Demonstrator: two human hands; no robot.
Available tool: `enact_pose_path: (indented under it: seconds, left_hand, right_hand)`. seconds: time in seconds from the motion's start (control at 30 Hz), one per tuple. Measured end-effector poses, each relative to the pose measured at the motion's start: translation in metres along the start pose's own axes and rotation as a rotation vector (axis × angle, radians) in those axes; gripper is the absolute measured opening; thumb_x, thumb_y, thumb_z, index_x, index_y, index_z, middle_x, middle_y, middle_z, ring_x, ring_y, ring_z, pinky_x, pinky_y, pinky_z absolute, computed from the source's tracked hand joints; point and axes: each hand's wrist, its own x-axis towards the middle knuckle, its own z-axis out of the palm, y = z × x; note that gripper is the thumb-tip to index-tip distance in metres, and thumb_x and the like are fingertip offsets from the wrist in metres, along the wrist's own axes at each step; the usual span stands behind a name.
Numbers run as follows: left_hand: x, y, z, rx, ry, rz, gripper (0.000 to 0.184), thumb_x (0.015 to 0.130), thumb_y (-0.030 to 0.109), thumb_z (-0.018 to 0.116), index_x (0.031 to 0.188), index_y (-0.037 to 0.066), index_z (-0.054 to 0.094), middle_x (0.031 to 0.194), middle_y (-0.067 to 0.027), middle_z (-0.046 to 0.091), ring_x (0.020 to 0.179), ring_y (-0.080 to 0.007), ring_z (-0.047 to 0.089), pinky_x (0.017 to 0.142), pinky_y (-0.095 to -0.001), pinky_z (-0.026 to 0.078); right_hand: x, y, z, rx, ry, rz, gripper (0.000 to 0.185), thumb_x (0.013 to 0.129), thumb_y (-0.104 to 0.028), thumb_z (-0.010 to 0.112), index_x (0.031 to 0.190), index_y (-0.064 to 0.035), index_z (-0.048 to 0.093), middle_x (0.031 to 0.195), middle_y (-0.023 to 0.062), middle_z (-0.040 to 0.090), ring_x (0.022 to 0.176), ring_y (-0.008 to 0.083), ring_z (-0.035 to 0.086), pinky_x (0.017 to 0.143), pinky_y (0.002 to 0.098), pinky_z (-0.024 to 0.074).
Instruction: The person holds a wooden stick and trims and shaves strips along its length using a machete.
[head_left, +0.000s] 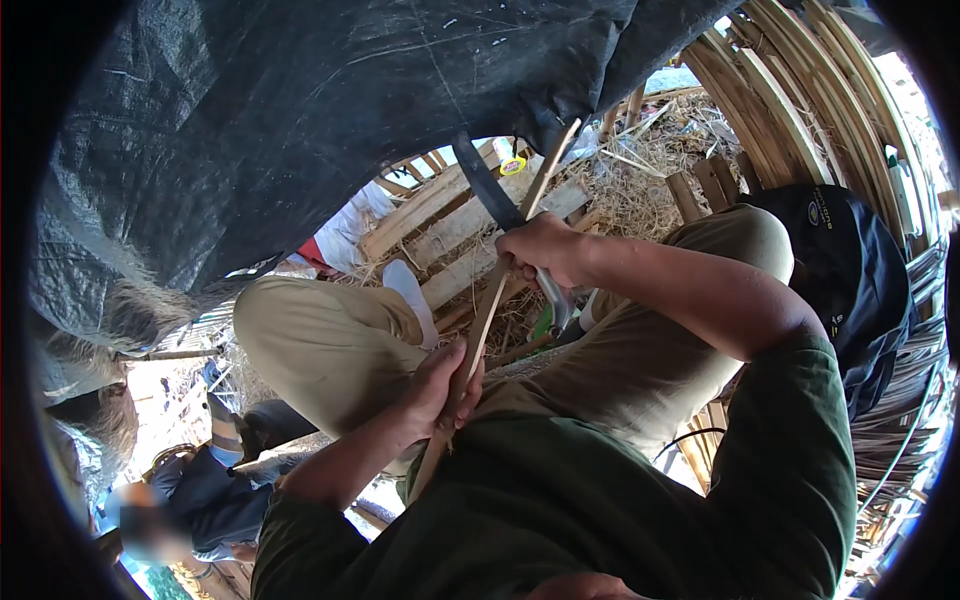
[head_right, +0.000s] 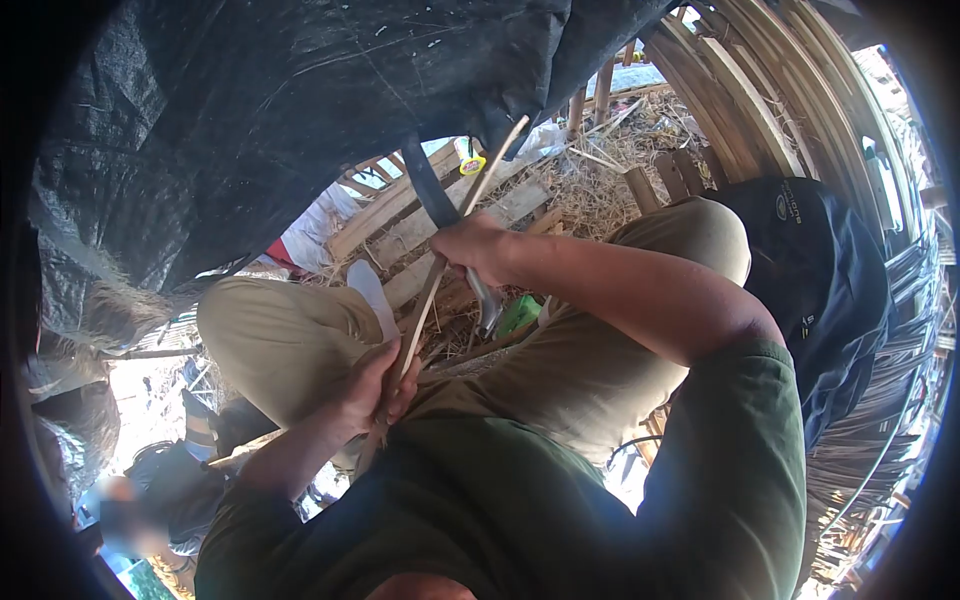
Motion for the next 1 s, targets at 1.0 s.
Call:
enact_pose_path:
  seconds: [1.0]
  left_hand:
    - [0.063,0.066,-0.038,-0.65,-0.309,0.075,0.014,0.106,0.017,0.039,0.109,0.005,0.046,0.071,-0.0001,0.045,0.045,-0.0061,0.044,0.03,-0.0192,0.037]
  right_hand:
    - [0.004,-0.036,-0.028,-0.7,0.141,-0.625,0.039,0.084,-0.03,0.055,0.105,0.001,0.066,0.082,0.0255,0.068,0.079,0.0418,0.068,0.074,0.045,0.0536]
